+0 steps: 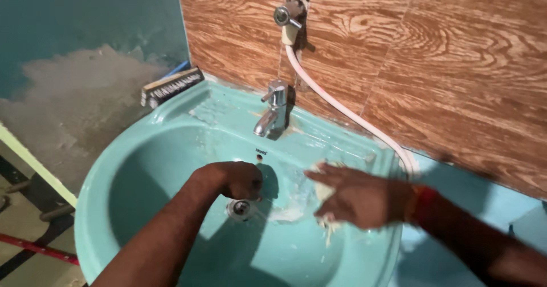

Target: The person cleans a bathroom sink by scrubbing the basin and the faucet with a cloth while water is running.

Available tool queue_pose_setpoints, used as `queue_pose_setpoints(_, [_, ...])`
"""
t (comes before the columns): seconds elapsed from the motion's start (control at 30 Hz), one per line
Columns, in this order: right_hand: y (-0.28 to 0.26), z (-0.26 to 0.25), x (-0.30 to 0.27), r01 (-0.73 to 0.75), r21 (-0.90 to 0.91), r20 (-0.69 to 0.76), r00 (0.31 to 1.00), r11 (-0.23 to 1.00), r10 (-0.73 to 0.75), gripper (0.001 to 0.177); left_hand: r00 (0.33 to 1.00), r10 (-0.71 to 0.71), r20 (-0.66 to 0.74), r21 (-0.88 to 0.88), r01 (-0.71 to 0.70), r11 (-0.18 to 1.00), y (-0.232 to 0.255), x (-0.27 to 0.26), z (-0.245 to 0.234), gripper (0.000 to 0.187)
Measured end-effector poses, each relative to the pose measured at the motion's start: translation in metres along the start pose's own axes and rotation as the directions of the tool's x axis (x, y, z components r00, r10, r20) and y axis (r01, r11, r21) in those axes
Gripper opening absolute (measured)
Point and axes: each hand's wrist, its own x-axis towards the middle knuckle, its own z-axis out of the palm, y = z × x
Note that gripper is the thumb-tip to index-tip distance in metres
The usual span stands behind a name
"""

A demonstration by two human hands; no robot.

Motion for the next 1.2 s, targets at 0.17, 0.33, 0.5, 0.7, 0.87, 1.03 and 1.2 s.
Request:
queue_pose_setpoints(0.17, [0.036,-0.021,0.057,0.077,0.116,-0.095,0.993,0.99,-0.066,0.037,1.0,0.002,-0.03,-0.048,-0.004,0.999,-0.001,0.001,0.001,0.04])
queue_pose_setpoints(0.33, [0.052,-0.013,0.075,0.195,0.143,-0.242,0.957,0.97,-0.156,0.032,0.998,-0.024,0.055,-0.009,0.025,1.0,-0.005,0.004,0.002,0.04])
queue_pose_setpoints(0.5, [0.049,-0.006,0.013,0.086,0.249,-0.131,0.99,0.965,-0.054,0.044,0.995,0.042,0.09,0.011,-0.043,0.999,-0.005,0.008,0.002,0.039])
queue_pose_setpoints(0.7, [0.059,-0.006,-0.003,-0.137,0.154,-0.494,0.847,0.979,0.196,0.043,0.995,0.008,0.1,-0.064,-0.002,0.998,-0.002,0.01,0.003,0.03])
queue_pose_setpoints(0.87, [0.059,-0.01,0.008,-0.457,-0.252,-0.528,0.804,0.853,0.274,0.04,0.997,-0.02,0.077,-0.034,0.023,0.999,-0.007,0.013,0.007,0.032])
queue_pose_setpoints(1.03, [0.065,-0.014,0.035,-0.303,-0.359,-0.587,0.809,0.883,0.039,0.038,0.999,0.007,0.043,-0.038,-0.005,0.999,-0.011,0.019,0.011,0.037])
queue_pose_setpoints(1.2, [0.063,-0.045,0.092,-0.294,-0.36,-0.602,0.799,0.885,0.021,0.023,0.994,-0.059,0.089,-0.082,0.066,0.994,-0.005,0.016,0.012,0.043])
